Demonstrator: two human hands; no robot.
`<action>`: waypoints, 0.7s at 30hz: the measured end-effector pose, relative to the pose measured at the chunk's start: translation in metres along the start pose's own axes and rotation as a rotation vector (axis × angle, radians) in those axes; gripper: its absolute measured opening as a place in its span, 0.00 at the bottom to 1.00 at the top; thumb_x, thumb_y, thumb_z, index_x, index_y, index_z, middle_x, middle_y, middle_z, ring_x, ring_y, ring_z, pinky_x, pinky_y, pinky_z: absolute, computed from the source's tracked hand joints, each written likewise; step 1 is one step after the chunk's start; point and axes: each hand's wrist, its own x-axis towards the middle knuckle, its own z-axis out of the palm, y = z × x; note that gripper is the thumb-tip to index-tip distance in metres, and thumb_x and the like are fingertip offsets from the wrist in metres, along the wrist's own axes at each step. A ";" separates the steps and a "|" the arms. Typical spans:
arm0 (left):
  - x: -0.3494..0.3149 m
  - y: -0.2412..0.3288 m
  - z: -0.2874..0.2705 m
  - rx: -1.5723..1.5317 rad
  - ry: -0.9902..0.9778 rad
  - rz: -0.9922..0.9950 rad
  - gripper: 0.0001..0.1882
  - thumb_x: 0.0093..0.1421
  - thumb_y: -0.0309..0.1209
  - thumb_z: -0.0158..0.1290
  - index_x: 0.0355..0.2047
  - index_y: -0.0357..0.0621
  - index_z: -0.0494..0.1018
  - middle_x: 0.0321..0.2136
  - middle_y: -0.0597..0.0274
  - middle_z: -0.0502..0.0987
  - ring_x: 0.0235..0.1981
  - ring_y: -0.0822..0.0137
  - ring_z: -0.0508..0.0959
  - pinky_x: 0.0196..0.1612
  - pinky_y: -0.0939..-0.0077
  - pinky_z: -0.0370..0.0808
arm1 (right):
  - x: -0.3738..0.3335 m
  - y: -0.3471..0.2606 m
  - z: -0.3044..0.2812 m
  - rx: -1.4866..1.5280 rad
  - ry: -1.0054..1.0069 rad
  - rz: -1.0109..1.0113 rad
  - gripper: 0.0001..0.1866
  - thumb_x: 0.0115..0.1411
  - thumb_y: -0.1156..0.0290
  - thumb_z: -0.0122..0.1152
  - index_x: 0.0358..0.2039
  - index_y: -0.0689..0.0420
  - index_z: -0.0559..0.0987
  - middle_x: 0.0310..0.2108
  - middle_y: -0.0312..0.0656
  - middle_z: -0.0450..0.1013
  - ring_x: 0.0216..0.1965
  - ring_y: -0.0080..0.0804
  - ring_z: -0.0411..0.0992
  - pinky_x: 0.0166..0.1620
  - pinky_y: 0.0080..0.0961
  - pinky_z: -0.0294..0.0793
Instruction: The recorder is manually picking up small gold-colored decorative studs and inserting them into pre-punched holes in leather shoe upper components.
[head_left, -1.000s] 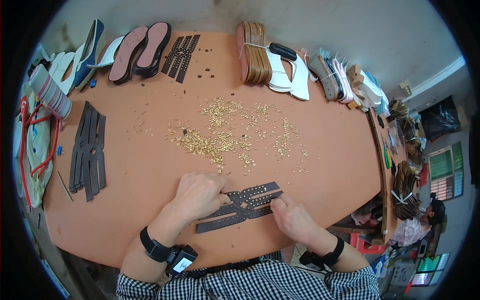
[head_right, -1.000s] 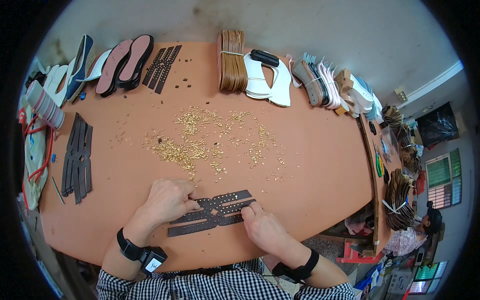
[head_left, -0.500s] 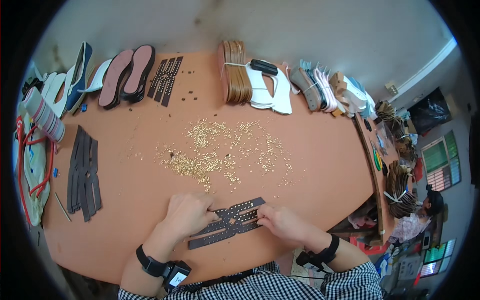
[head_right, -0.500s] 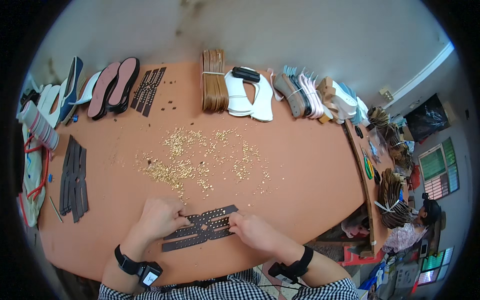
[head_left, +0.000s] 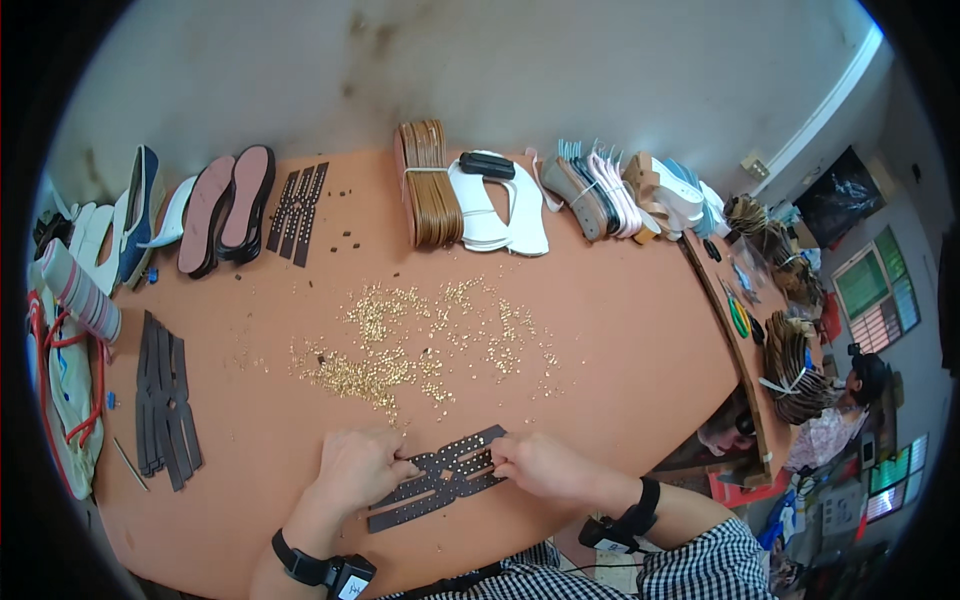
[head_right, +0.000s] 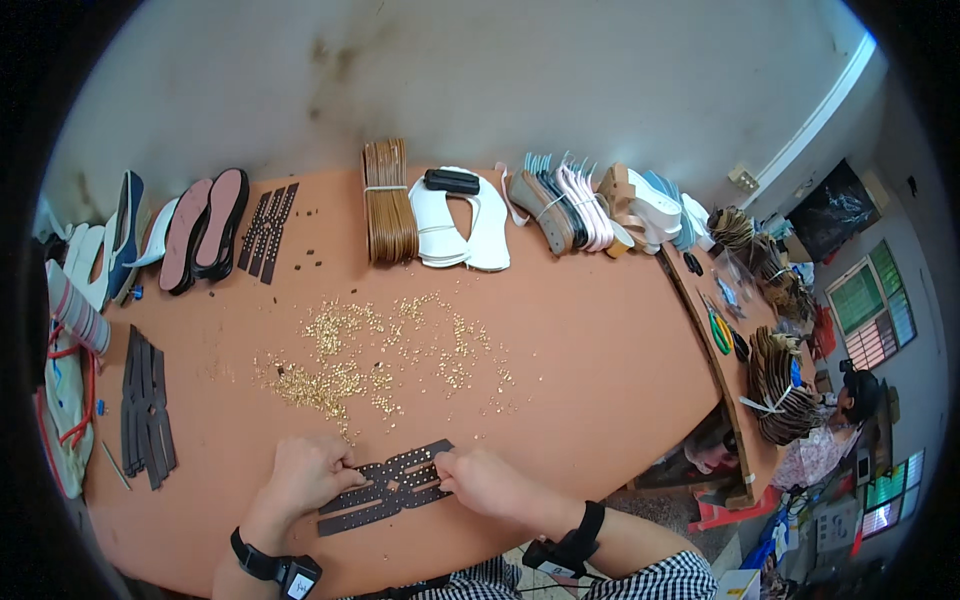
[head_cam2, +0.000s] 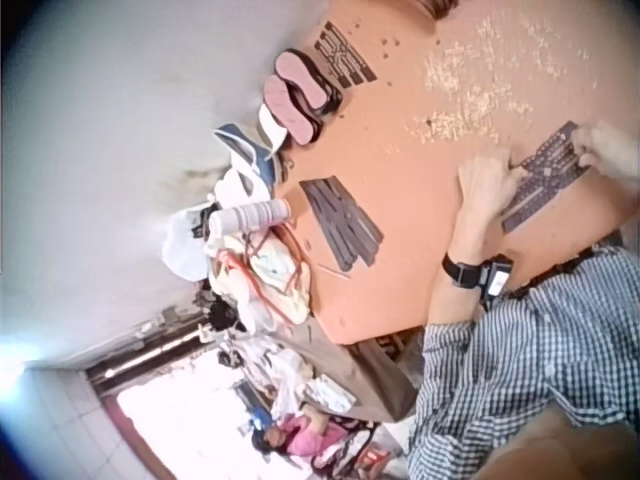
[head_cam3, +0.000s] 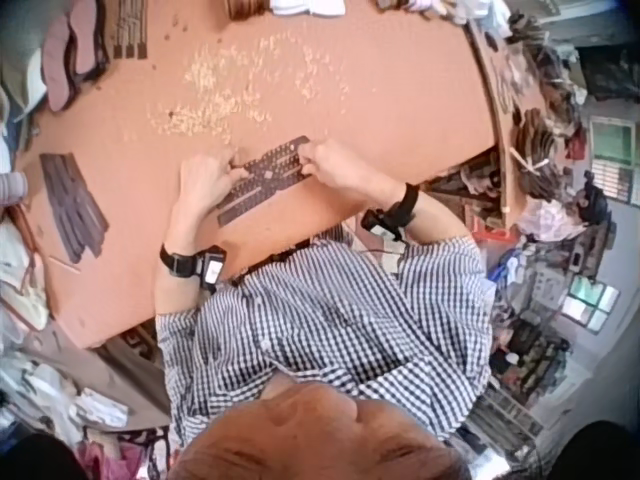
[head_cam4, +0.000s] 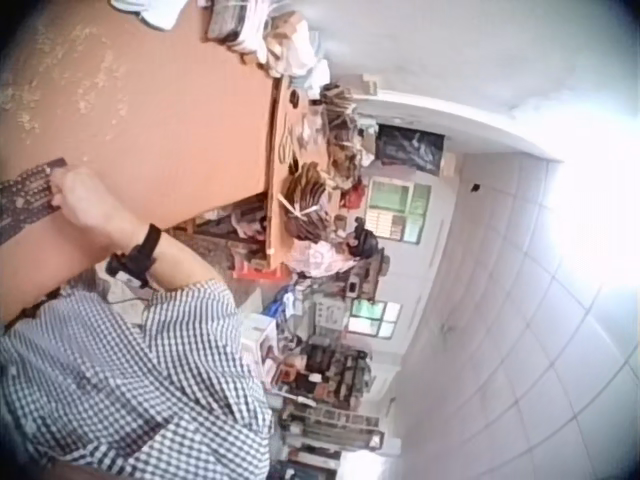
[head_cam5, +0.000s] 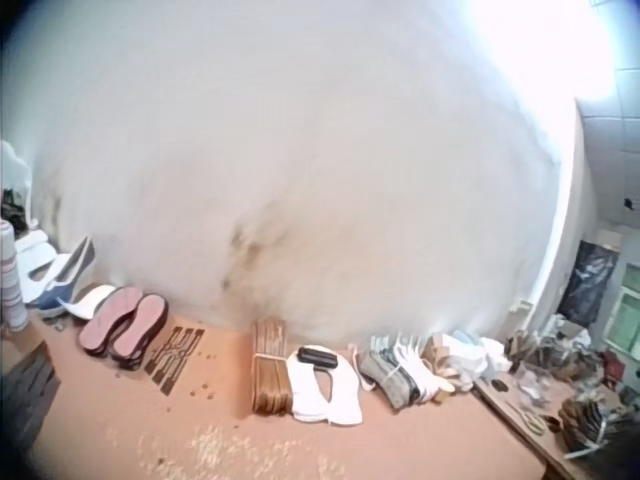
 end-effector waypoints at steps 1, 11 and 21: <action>-0.001 -0.001 0.001 -0.003 0.002 -0.004 0.14 0.44 0.42 0.65 0.20 0.48 0.75 0.19 0.62 0.77 0.23 0.59 0.78 0.25 0.65 0.71 | -0.003 -0.008 -0.004 0.025 0.001 0.029 0.06 0.56 0.72 0.58 0.29 0.60 0.72 0.24 0.48 0.74 0.28 0.49 0.74 0.32 0.39 0.72; 0.001 -0.004 0.002 -0.022 0.011 0.004 0.14 0.43 0.44 0.65 0.18 0.49 0.75 0.18 0.65 0.76 0.23 0.62 0.78 0.23 0.67 0.71 | 0.046 0.049 -0.033 -0.018 0.477 0.316 0.11 0.60 0.66 0.57 0.36 0.61 0.78 0.26 0.48 0.76 0.26 0.37 0.75 0.31 0.32 0.73; 0.000 -0.002 -0.001 -0.015 -0.005 0.006 0.13 0.44 0.42 0.64 0.20 0.49 0.75 0.20 0.64 0.77 0.25 0.60 0.78 0.26 0.65 0.72 | 0.083 0.084 -0.048 -0.182 0.616 0.239 0.09 0.59 0.72 0.52 0.36 0.62 0.77 0.31 0.55 0.75 0.35 0.54 0.74 0.39 0.42 0.73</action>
